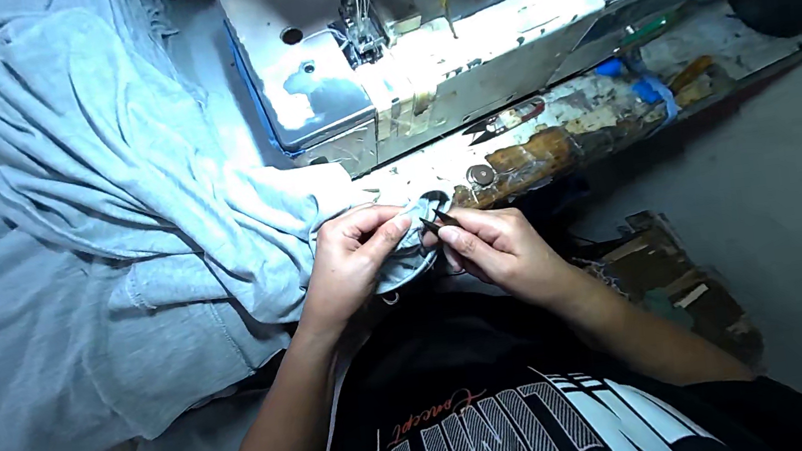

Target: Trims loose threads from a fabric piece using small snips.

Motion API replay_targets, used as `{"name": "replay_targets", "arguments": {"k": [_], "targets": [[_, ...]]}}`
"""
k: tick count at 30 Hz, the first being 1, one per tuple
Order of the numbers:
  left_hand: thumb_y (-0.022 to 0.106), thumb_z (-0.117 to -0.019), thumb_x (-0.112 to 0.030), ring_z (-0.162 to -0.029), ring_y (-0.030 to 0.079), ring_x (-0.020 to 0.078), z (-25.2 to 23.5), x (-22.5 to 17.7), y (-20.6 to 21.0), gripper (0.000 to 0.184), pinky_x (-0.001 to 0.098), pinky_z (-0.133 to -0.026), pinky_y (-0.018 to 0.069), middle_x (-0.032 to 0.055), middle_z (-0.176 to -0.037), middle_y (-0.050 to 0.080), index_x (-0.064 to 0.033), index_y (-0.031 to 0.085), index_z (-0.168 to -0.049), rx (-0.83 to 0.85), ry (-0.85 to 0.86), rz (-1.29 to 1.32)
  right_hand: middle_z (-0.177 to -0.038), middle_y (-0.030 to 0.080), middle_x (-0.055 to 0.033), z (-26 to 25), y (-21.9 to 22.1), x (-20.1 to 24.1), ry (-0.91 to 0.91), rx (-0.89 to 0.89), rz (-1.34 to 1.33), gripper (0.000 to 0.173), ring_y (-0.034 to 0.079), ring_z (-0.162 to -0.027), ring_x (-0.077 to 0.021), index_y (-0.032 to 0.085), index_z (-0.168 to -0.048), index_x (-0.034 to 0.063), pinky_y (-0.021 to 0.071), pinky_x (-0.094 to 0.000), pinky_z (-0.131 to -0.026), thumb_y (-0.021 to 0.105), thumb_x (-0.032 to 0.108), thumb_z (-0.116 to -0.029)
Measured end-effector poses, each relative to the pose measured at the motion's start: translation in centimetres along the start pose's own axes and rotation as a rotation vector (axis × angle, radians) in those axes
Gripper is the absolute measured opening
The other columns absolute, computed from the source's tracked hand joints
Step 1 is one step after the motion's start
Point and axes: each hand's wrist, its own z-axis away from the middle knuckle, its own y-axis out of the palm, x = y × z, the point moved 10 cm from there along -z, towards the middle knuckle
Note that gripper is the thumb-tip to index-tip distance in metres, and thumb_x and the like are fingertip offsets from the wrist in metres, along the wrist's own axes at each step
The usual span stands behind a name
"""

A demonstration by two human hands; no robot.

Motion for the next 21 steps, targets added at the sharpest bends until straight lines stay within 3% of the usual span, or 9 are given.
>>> {"name": "replay_targets", "arguments": {"k": [14,18,21], "targets": [[0.065,-0.0971,-0.006,-0.079,0.064,0.0022,0.1,-0.1,0.0,0.013,0.0168,-0.07,0.0534,-0.0013,-0.088,0.07,-0.0037,0.077,-0.096,-0.019,0.038,-0.042,-0.064,0.055,0.0069,0.4,0.2,-0.4,0.092,0.022,0.047,0.029,0.045,-0.049,0.0033,0.07,-0.097,0.0069,0.0382,-0.012,-0.046,0.045,0.017,-0.1077],[0.065,-0.0971,-0.007,-0.079,0.065,0.0012,0.0,-0.2,0.3,0.013,0.0164,-0.072,0.0541,-0.0015,-0.086,0.07,-0.0035,0.077,-0.095,-0.004,0.066,-0.082,-0.068,0.058,0.0038,0.5,0.2,3.1,-0.171,0.059,-0.251,0.029,0.047,-0.053,0.005,0.066,-0.094,-0.0016,0.0399,-0.0102,-0.049,0.045,0.011,-0.1068],[0.064,-0.0973,-0.006,-0.081,0.066,0.0017,0.1,-0.1,0.1,0.013,0.0172,-0.073,0.0553,-0.0004,-0.09,0.072,-0.0031,0.077,-0.095,-0.012,0.042,-0.051,-0.067,0.058,0.0049,0.4,-0.8,3.3,-0.195,-0.017,-0.168,0.027,0.046,-0.052,0.0047,0.066,-0.095,-0.0005,0.0398,-0.0107,-0.047,0.045,0.011,-0.1069]]}}
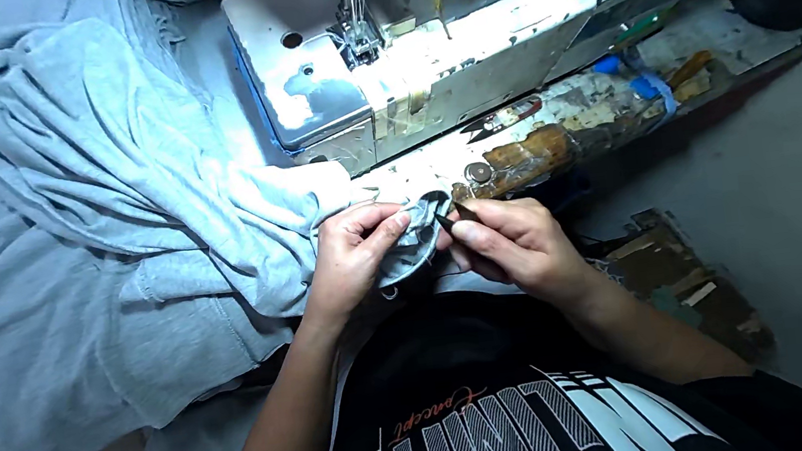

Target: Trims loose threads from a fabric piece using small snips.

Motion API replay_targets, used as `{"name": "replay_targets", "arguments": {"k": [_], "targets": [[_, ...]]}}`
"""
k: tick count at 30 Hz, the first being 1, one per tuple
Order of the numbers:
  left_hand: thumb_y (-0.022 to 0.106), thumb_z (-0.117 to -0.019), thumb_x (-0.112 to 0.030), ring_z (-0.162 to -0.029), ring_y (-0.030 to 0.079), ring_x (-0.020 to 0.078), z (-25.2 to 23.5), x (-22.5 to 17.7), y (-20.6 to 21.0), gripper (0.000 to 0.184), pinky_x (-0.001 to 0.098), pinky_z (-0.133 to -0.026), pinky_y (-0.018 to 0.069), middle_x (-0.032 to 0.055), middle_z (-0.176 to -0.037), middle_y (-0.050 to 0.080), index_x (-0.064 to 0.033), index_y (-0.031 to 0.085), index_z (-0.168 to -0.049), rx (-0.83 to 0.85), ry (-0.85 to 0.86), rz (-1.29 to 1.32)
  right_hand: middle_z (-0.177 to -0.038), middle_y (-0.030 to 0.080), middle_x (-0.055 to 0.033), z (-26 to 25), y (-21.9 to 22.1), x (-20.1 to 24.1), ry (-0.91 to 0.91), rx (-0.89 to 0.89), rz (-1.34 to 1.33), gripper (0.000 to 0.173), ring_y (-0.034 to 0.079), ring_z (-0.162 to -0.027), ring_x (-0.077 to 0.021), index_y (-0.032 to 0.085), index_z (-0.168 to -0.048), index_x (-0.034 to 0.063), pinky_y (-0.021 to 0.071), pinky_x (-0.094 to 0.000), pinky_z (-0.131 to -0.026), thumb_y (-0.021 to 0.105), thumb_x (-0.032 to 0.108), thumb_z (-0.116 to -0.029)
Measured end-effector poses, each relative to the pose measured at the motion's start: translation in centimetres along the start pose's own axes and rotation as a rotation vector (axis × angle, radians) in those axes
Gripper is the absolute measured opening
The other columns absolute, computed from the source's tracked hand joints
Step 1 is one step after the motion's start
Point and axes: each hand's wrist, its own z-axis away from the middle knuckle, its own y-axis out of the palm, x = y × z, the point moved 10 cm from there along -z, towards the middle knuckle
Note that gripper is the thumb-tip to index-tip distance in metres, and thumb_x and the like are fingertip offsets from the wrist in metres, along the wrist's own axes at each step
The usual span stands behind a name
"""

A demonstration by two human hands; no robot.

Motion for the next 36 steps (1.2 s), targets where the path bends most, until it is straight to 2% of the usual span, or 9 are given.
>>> {"name": "replay_targets", "arguments": {"k": [2,5,8,15,19,24,28,32,36], "targets": [[0.064,-0.0975,-0.006,-0.081,0.066,0.0029,-0.1,0.0,-0.1,0.013,0.0181,-0.073,0.0554,0.0,-0.091,0.072,-0.0033,0.077,-0.095,0.007,-0.012,0.02,-0.068,0.059,0.005,0.0,-0.8,-1.1,0.044,-0.073,0.157,0.026,0.048,-0.052,0.0033,0.068,-0.097,0.0013,0.0414,-0.0122,-0.047,0.047,0.012,-0.1065],[0.064,-0.0975,-0.006,-0.078,0.065,0.0022,-0.1,0.2,0.0,0.013,0.0172,-0.07,0.0545,-0.001,-0.088,0.071,-0.0042,0.077,-0.094,0.008,-0.035,0.016,-0.09,0.069,-0.0041,0.0,-1.6,-0.3,-0.061,-0.213,0.405,0.017,0.061,-0.078,0.0,0.072,-0.104,-0.0016,0.0508,-0.0129,-0.071,0.063,0.011,-0.0978],[0.064,-0.0972,-0.006,-0.077,0.065,0.0015,-0.2,0.1,0.0,0.013,0.0166,-0.069,0.0541,-0.0013,-0.087,0.071,-0.0039,0.077,-0.094,0.008,-0.034,0.001,-0.092,0.072,-0.0112,-0.7,-1.3,0.7,-0.164,-0.256,0.513,0.014,0.066,-0.085,-0.0069,0.075,-0.099,-0.0033,0.0531,-0.0155,-0.078,0.069,0.007,-0.0919],[0.065,-0.0967,-0.006,-0.077,0.065,0.0014,-0.3,0.3,0.3,0.012,0.0178,-0.07,0.0545,-0.0003,-0.087,0.071,-0.0029,0.076,-0.093,-0.018,-0.017,-0.054,-0.082,0.069,-0.0099,-1.7,0.0,0.4,-0.153,-0.177,0.665,0.01,0.066,-0.075,-0.0151,0.073,-0.09,0.0017,0.0522,-0.0232,-0.067,0.065,0.007,-0.091],[0.066,-0.0943,-0.003,-0.071,0.064,0.0028,-0.7,0.2,1.1,0.013,0.0213,-0.069,0.0557,0.004,-0.079,0.07,0.002,0.074,-0.087,-0.026,0.055,-0.095,-0.083,0.069,-0.0091,-1.6,-0.8,-0.9,-0.08,-0.071,0.655,0.021,0.067,-0.074,-0.0163,0.074,-0.095,0.0023,0.0561,-0.0315,-0.067,0.061,0.018,-0.0962],[0.065,-0.096,-0.007,-0.077,0.067,0.0142,-1.1,-0.1,1.3,0.018,0.0335,-0.077,0.054,0.014,-0.083,0.073,0.007,0.076,-0.092,0.014,0.035,-0.163,-0.088,0.071,-0.0245,-2.2,-0.6,-2.3,-0.044,0.06,0.622,0.032,0.068,-0.076,-0.0326,0.072,-0.101,-0.0098,0.0536,-0.05,-0.071,0.06,0.02,-0.0967],[0.064,-0.0974,-0.008,-0.083,0.069,0.0236,-1.0,-0.5,1.5,0.02,0.0442,-0.082,0.0522,0.0176,-0.089,0.074,0.0069,0.077,-0.096,0.053,0.009,-0.26,-0.078,0.065,-0.0227,-2.5,0.0,-3.1,0.045,0.138,0.566,0.027,0.059,-0.067,-0.023,0.066,-0.094,-0.0131,0.0479,-0.0396,-0.065,0.061,0.013,-0.0936],[0.064,-0.097,-0.008,-0.083,0.068,0.0225,-1.1,-0.6,1.6,0.019,0.0434,-0.081,0.052,0.0171,-0.088,0.073,0.0065,0.077,-0.098,0.062,0.011,-0.247,-0.072,0.063,-0.0225,-1.8,-0.4,-2.6,-0.009,-0.002,0.519,0.024,0.055,-0.064,-0.0138,0.065,-0.087,-0.0158,0.0442,-0.0279,-0.061,0.063,0.008,-0.0895],[0.063,-0.0976,-0.008,-0.085,0.069,0.0223,-1.1,-0.5,1.7,0.02,0.0433,-0.082,0.0522,0.0174,-0.091,0.074,0.0062,0.077,-0.099,0.067,0.009,-0.236,-0.072,0.06,-0.0144,-1.3,-1.1,-3.6,0.032,-0.034,0.37,0.023,0.05,-0.067,0.0005,0.061,-0.086,-0.0167,0.0406,-0.0155,-0.063,0.063,0.006,-0.0884]]}}
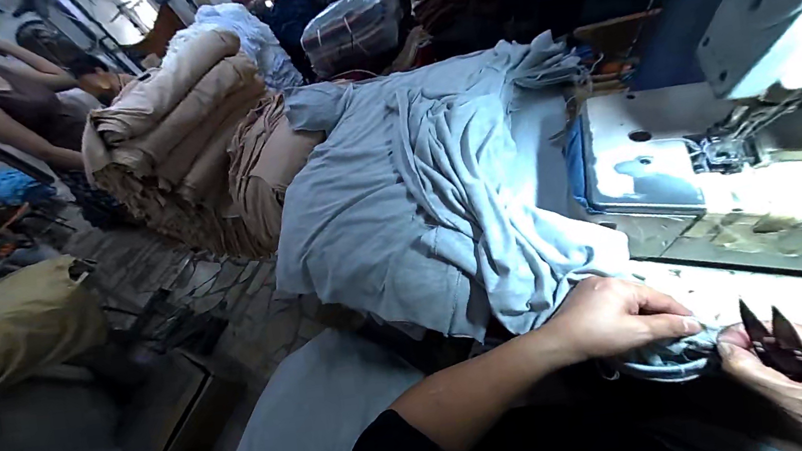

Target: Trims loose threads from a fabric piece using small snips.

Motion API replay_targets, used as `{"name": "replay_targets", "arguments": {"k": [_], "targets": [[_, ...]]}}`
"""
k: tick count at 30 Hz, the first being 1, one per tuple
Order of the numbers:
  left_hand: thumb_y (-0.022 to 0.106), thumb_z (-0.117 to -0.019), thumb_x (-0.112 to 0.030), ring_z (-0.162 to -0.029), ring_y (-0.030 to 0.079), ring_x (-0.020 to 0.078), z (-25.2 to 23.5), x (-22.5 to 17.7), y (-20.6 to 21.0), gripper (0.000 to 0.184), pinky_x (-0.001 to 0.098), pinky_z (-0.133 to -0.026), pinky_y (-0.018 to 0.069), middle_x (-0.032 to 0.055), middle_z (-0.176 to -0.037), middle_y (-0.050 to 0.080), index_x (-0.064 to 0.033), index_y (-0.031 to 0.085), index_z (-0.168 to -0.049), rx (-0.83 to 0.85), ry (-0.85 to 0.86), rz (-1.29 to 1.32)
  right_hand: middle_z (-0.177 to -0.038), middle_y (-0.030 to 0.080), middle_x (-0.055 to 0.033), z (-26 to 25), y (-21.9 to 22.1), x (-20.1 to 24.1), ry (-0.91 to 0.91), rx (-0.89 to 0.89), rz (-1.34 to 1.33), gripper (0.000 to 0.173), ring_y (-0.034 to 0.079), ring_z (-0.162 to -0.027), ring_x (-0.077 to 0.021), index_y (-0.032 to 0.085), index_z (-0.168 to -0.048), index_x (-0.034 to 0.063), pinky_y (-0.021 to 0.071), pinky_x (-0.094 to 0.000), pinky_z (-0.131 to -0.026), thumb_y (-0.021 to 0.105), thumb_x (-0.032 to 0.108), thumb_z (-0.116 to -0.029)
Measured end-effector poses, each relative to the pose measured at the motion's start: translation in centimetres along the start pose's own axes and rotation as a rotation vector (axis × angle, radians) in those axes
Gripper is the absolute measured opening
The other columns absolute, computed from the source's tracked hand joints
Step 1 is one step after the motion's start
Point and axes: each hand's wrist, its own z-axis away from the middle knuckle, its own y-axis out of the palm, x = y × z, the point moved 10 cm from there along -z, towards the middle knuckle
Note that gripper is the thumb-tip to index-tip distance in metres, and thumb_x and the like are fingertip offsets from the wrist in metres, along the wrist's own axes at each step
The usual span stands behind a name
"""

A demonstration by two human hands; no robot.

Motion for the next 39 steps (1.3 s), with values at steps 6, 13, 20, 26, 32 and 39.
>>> {"name": "replay_targets", "arguments": {"k": [6,13,20,26,32,39], "targets": [[0.064,-0.0977,-0.009,-0.082,0.068,0.0197,0.0,0.3,-0.1,0.02,0.0405,-0.08,0.0521,0.0161,-0.089,0.074,0.0063,0.076,-0.098,-0.022,0.001,0.028,-0.071,0.06,-0.0068,0.6,0.7,0.4,0.051,0.012,-0.107,0.02,0.051,-0.066,0.0061,0.063,-0.084,-0.0123,0.0415,-0.0121,-0.062,0.064,0.007,-0.0874],[0.064,-0.0971,-0.009,-0.081,0.067,0.0152,0.1,0.1,-0.3,0.02,0.036,-0.08,0.0518,0.0141,-0.088,0.073,0.0065,0.076,-0.095,-0.035,0.002,0.055,-0.073,0.061,-0.0028,1.5,-0.8,2.4,0.03,0.003,-0.21,0.013,0.052,-0.067,0.0088,0.065,-0.085,-0.0109,0.0433,-0.009,-0.063,0.066,0.002,-0.0853],[0.064,-0.0961,-0.006,-0.08,0.064,0.0088,0.4,-0.1,-0.2,0.018,0.0272,-0.078,0.0518,0.0126,-0.086,0.071,0.0088,0.074,-0.094,-0.023,0.062,0.162,-0.114,0.069,-0.0107,0.2,-1.7,-1.0,0.044,0.002,-0.224,0.045,0.055,-0.077,0.0061,0.065,-0.124,-0.0066,0.0466,-0.0114,-0.066,0.072,0.022,-0.0898],[0.071,-0.0926,-0.006,-0.077,0.06,0.0039,0.8,-0.4,0.0,0.015,0.0203,-0.074,0.0499,0.0092,-0.083,0.069,0.0083,0.074,-0.092,0.053,0.058,0.193,-0.07,0.059,0.0149,0.0,-0.8,-2.9,0.17,-0.016,-0.368,0.02,0.046,-0.047,0.0096,0.066,-0.104,0.0092,0.0411,-0.01,-0.044,0.064,0.027,-0.0963],[0.066,-0.0954,-0.008,-0.077,0.061,0.0036,0.5,-0.1,-0.9,0.017,0.022,-0.075,0.0499,0.0056,-0.078,0.068,0.0052,0.076,-0.089,-0.077,0.058,0.155,-0.063,0.053,0.017,-0.9,-1.6,-3.3,0.199,-0.095,-0.429,0.01,0.042,-0.043,0.0069,0.063,-0.101,0.0175,0.0382,-0.0117,-0.04,0.062,0.027,-0.097],[0.067,-0.0952,-0.006,-0.092,0.066,0.0035,0.4,0.6,-1.1,0.01,0.0212,-0.084,0.0553,0.0021,-0.098,0.071,-0.0015,0.075,-0.092,-0.062,0.01,0.137,-0.111,0.063,-0.0019,0.7,-3.8,-0.6,0.144,-0.149,-0.182,0.033,0.055,-0.061,-0.0015,0.055,-0.135,0.0065,0.0486,-0.0188,-0.05,0.048,0.023,-0.1071]]}}
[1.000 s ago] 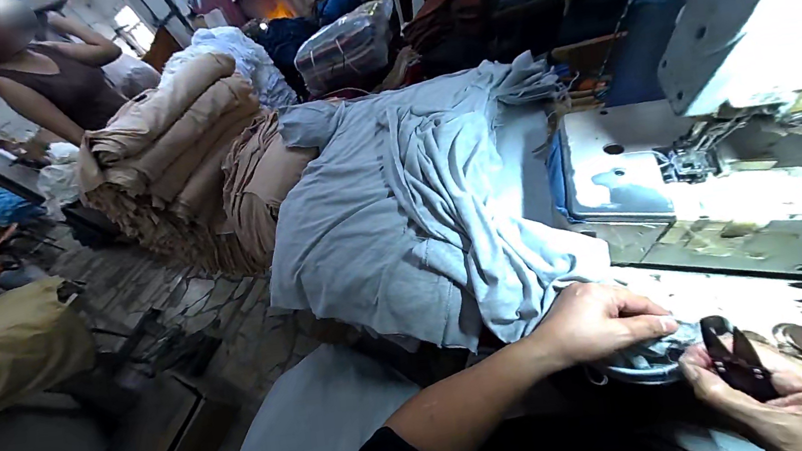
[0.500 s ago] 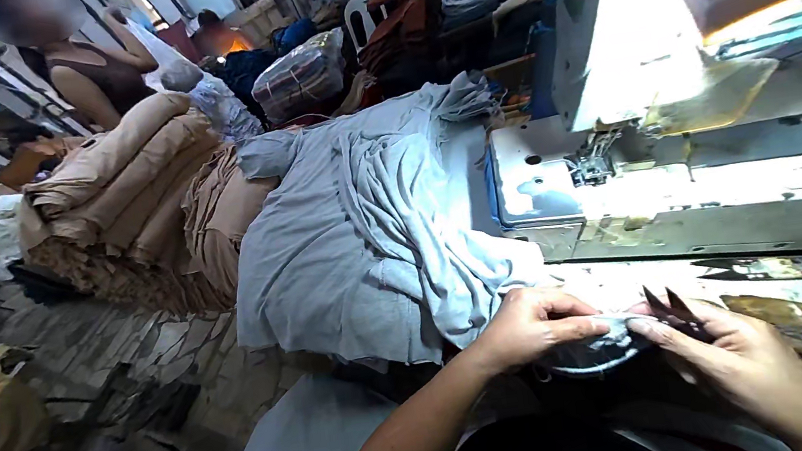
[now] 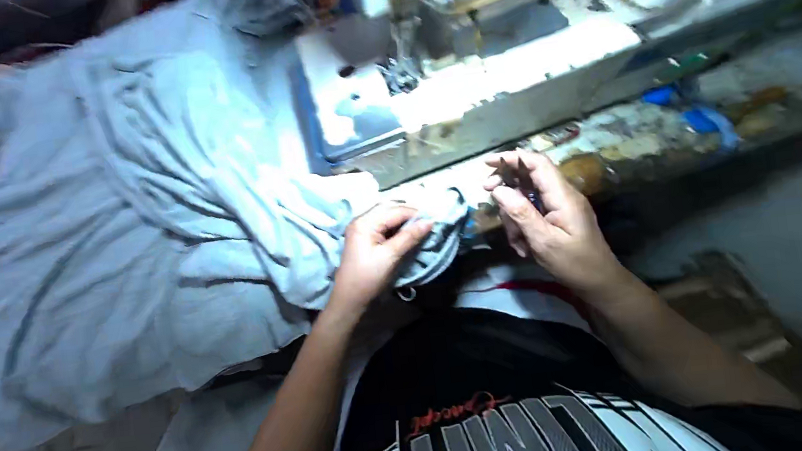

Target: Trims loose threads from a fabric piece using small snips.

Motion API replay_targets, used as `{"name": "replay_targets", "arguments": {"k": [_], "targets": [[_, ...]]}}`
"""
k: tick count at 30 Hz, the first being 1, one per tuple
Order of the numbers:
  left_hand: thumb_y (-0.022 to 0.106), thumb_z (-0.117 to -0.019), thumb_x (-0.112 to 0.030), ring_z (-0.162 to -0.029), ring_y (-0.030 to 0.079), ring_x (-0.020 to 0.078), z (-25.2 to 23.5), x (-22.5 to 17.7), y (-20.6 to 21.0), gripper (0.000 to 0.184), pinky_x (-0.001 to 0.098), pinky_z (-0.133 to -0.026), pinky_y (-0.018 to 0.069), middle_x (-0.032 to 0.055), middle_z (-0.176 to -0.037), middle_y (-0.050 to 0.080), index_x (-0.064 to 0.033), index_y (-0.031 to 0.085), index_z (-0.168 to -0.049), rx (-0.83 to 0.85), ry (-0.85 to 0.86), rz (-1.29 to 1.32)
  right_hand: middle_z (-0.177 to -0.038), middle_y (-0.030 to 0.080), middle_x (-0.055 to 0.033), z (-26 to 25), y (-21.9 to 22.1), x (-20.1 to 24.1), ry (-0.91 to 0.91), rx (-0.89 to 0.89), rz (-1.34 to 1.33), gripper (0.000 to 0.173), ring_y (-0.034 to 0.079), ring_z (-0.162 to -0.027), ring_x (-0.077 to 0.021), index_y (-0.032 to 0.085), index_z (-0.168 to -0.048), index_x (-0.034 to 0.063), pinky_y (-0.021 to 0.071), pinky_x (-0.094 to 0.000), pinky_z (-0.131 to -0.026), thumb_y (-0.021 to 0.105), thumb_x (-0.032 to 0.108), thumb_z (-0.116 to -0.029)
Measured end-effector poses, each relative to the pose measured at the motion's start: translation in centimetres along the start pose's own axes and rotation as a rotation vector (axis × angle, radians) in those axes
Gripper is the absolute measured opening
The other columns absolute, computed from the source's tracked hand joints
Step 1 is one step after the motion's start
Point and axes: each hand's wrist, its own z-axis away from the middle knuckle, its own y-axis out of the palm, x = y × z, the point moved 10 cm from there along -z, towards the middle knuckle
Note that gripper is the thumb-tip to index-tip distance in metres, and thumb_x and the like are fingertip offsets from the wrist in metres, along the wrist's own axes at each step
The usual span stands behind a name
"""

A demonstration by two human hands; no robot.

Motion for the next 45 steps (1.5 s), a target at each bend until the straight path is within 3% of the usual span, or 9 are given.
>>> {"name": "replay_targets", "arguments": {"k": [3,6,12,15,19,26,30,43,45], "targets": [[0.067,-0.0969,-0.01,-0.088,0.066,0.0012,-0.2,0.2,-0.2,0.011,0.0191,-0.081,0.0553,-0.0004,-0.097,0.072,-0.0038,0.076,-0.094,-0.019,-0.03,-0.019,-0.082,0.065,0.0025,1.6,1.6,1.2,-0.001,0.103,-0.124,0.027,0.051,-0.05,0.0,0.062,-0.125,0.0037,0.0458,-0.0167,-0.042,0.045,0.016,-0.1083],[0.062,-0.0996,-0.009,-0.084,0.064,-0.0006,-0.1,0.0,-0.1,0.014,0.0165,-0.077,0.0536,-0.0016,-0.096,0.07,-0.004,0.075,-0.096,0.004,-0.041,-0.052,-0.07,0.063,0.0044,2.2,3.6,0.0,0.082,0.221,-0.078,0.028,0.05,-0.047,0.0012,0.065,-0.124,0.0034,0.043,-0.0154,-0.042,0.046,0.016,-0.1081],[0.069,-0.0944,-0.005,-0.073,0.064,0.0021,0.2,0.2,-0.2,0.005,0.0169,-0.067,0.0546,-0.0003,-0.089,0.071,-0.0042,0.074,-0.095,-0.043,-0.077,0.059,-0.068,0.061,0.0049,1.7,4.4,-0.3,0.082,0.251,0.018,0.025,0.048,-0.047,0.0015,0.066,-0.12,0.0043,0.042,-0.0147,-0.043,0.049,0.018,-0.1076],[0.068,-0.0947,-0.004,-0.081,0.066,0.0024,0.1,0.2,-0.1,0.006,0.0177,-0.074,0.0559,0.0003,-0.092,0.072,-0.0034,0.075,-0.095,-0.025,-0.066,0.064,-0.068,0.061,0.0039,1.5,4.0,-0.5,0.054,0.212,0.13,0.025,0.051,-0.051,0.0003,0.067,-0.116,0.0035,0.0442,-0.016,-0.048,0.049,0.018,-0.1072],[0.067,-0.0939,-0.004,-0.085,0.067,0.0005,-0.1,0.1,-0.1,0.008,0.0166,-0.079,0.0555,-0.0003,-0.094,0.072,-0.0028,0.075,-0.093,-0.039,-0.051,0.08,-0.067,0.06,0.0043,1.7,3.3,-0.3,0.077,0.176,0.15,0.024,0.05,-0.048,0.0004,0.067,-0.114,0.0051,0.0434,-0.0157,-0.046,0.049,0.018,-0.1075],[0.07,-0.0914,-0.002,-0.081,0.067,0.002,-0.2,0.3,0.1,0.005,0.017,-0.075,0.0565,0.0005,-0.092,0.071,-0.0019,0.074,-0.095,-0.043,-0.054,0.134,-0.073,0.063,0.0044,1.9,4.1,1.0,-0.011,0.231,0.164,0.024,0.055,-0.058,0.002,0.069,-0.11,0.0062,0.0467,-0.0134,-0.055,0.048,0.017,-0.1067],[0.071,-0.0913,-0.003,-0.083,0.067,0.0021,-0.1,0.1,0.1,0.005,0.0163,-0.076,0.056,0.0011,-0.093,0.071,-0.0017,0.075,-0.094,-0.043,-0.029,0.117,-0.069,0.061,0.0046,1.9,4.3,0.3,0.04,0.243,0.164,0.023,0.054,-0.053,0.0009,0.068,-0.11,0.0067,0.0465,-0.015,-0.05,0.048,0.017,-0.107],[0.069,-0.0929,-0.003,-0.089,0.066,0.0032,0.2,-0.1,0.0,0.008,0.0175,-0.081,0.055,0.0016,-0.094,0.071,-0.0021,0.077,-0.094,-0.049,0.012,0.027,-0.067,0.061,0.0039,2.0,4.8,-1.2,0.136,0.232,0.171,0.023,0.053,-0.05,-0.0009,0.068,-0.108,0.0073,0.0465,-0.0174,-0.048,0.047,0.017,-0.1076],[0.068,-0.0932,-0.003,-0.087,0.066,0.0021,0.1,-0.2,0.1,0.009,0.0166,-0.079,0.0547,0.0004,-0.093,0.071,-0.003,0.077,-0.092,-0.025,0.001,-0.006,-0.066,0.06,0.0029,2.1,4.7,0.0,0.015,0.222,0.061,0.023,0.051,-0.05,0.0002,0.067,-0.104,0.0032,0.0449,-0.0158,-0.047,0.048,0.014,-0.1062]]}}
